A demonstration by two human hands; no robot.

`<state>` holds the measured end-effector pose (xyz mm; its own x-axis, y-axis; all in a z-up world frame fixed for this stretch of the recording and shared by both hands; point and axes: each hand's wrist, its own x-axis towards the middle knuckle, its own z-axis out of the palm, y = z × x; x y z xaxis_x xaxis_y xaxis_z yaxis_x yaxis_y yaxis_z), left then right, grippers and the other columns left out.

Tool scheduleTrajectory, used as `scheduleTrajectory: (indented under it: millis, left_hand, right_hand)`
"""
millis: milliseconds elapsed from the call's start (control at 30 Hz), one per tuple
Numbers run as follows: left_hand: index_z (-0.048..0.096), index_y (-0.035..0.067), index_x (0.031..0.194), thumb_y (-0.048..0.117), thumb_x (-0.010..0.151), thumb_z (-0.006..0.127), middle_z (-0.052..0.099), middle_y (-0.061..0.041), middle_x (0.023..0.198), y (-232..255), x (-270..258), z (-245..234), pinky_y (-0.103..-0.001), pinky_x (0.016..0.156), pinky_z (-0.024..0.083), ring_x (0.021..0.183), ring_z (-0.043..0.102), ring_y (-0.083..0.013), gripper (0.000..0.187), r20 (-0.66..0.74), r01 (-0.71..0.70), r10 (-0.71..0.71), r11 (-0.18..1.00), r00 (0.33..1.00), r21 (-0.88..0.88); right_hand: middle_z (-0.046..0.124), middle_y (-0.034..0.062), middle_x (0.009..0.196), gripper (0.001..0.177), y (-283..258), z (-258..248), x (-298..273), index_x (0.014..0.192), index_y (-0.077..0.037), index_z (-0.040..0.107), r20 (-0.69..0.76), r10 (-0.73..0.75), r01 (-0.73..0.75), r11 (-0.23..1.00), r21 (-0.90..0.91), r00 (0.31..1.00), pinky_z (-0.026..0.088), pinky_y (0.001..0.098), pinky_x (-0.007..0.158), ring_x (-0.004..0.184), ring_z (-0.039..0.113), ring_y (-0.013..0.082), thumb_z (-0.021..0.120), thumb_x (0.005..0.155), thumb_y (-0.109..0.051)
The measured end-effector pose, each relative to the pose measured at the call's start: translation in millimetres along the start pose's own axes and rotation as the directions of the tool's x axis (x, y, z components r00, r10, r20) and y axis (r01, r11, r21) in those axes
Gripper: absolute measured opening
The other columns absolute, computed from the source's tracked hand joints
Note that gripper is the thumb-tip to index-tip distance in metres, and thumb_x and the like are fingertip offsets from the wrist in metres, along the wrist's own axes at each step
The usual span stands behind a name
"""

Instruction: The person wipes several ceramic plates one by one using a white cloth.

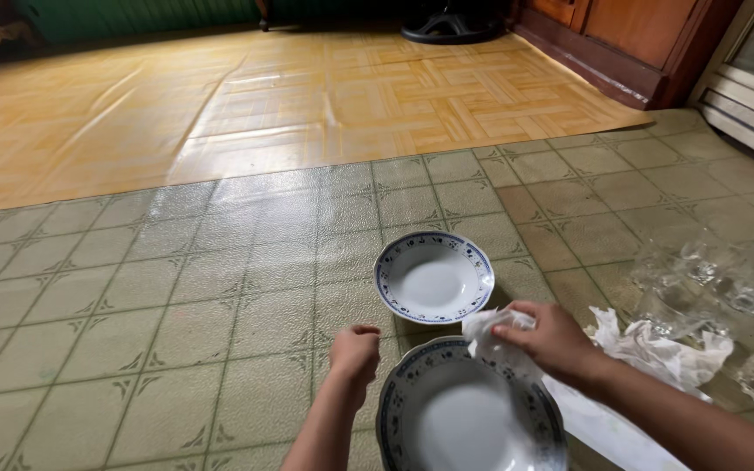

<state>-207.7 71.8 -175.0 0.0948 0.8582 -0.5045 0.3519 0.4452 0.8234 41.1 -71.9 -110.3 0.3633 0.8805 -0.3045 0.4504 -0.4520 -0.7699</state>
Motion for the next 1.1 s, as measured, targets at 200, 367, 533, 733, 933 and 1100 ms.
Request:
scheduleTrajectory:
  millis: [200, 367, 533, 733, 933, 1100]
  left_hand:
    - [0.079, 0.007, 0.109, 0.015, 0.085, 0.065, 0.077, -0.012, 0.1, -12, -35, 5, -0.037, 0.079, 0.058, 0.091, 0.075, -0.025, 0.028, 0.035, -0.122, 0.117, 0.964, 0.992, 0.237]
    - [0.077, 0.007, 0.109, 0.016, 0.084, 0.066, 0.077, -0.014, 0.108, -15, -54, 4, -0.037, 0.088, 0.058, 0.102, 0.075, -0.0282, 0.029, 0.058, -0.118, 0.104, 0.901, 0.993, 0.418]
    - [0.079, -0.001, 0.104, 0.012, 0.084, 0.063, 0.073, -0.023, 0.113, -39, -59, 3, -0.041, 0.094, 0.056, 0.109, 0.071, -0.0362, 0.03, 0.04, -0.123, 0.127, 0.755, 0.991, 0.644]
    - [0.074, -0.003, 0.106, 0.016, 0.087, 0.065, 0.071, -0.024, 0.113, -48, -69, -7, -0.042, 0.093, 0.056, 0.11, 0.07, -0.0369, 0.029, 0.015, -0.074, 0.083, 0.766, 0.996, 0.638]
    - [0.073, -0.009, 0.104, 0.013, 0.093, 0.057, 0.077, -0.025, 0.109, -32, -104, -14, -0.045, 0.081, 0.065, 0.097, 0.081, -0.0369, 0.029, -0.001, 0.079, -0.091, 0.854, 0.996, 0.514]
    - [0.073, -0.002, 0.111, 0.021, 0.09, 0.071, 0.071, -0.021, 0.117, -22, -122, -5, -0.043, 0.091, 0.059, 0.108, 0.072, -0.0359, 0.031, -0.099, 0.074, -0.029, 0.87, 0.995, 0.487]
  right_hand:
    - [0.083, 0.0129, 0.107, 0.045, 24, 10, -21, 0.12, -0.005, 0.076, 0.018, 0.052, -0.053, 0.998, 0.034, 0.998, 0.06, 0.036, 0.085, 0.093, 0.08, 0.0213, 0.079, 0.081, -0.027]
    - [0.077, 0.0138, 0.114, 0.056, 62, 10, -12, 0.126, -0.005, 0.07, -0.106, 0.052, -0.07, 0.983, -0.169, 0.993, 0.058, 0.0355, 0.091, 0.1, 0.076, 0.0227, 0.084, 0.08, -0.032]
    - [0.08, 0.0149, 0.109, 0.05, 89, 8, -20, 0.117, -0.002, 0.075, -0.157, 0.118, -0.149, 0.967, -0.206, 0.981, 0.06, 0.0378, 0.086, 0.092, 0.078, 0.0242, 0.083, 0.079, -0.033]
    - [0.082, 0.0144, 0.097, 0.044, 105, 9, -22, 0.11, -0.001, 0.079, -0.114, 0.135, -0.152, 0.976, -0.154, 0.984, 0.059, 0.0377, 0.079, 0.083, 0.079, 0.0234, 0.085, 0.077, -0.03]
    - [0.082, 0.02, 0.096, 0.039, 104, 15, -26, 0.111, 0.001, 0.077, -0.095, 0.212, -0.218, 0.974, -0.063, 0.973, 0.062, 0.0391, 0.074, 0.079, 0.079, 0.0265, 0.081, 0.081, -0.022]
    - [0.082, 0.0198, 0.098, 0.039, 99, 22, -27, 0.113, -0.001, 0.074, -0.175, 0.234, -0.254, 0.962, -0.102, 0.956, 0.064, 0.0386, 0.076, 0.082, 0.082, 0.0287, 0.082, 0.079, -0.018]
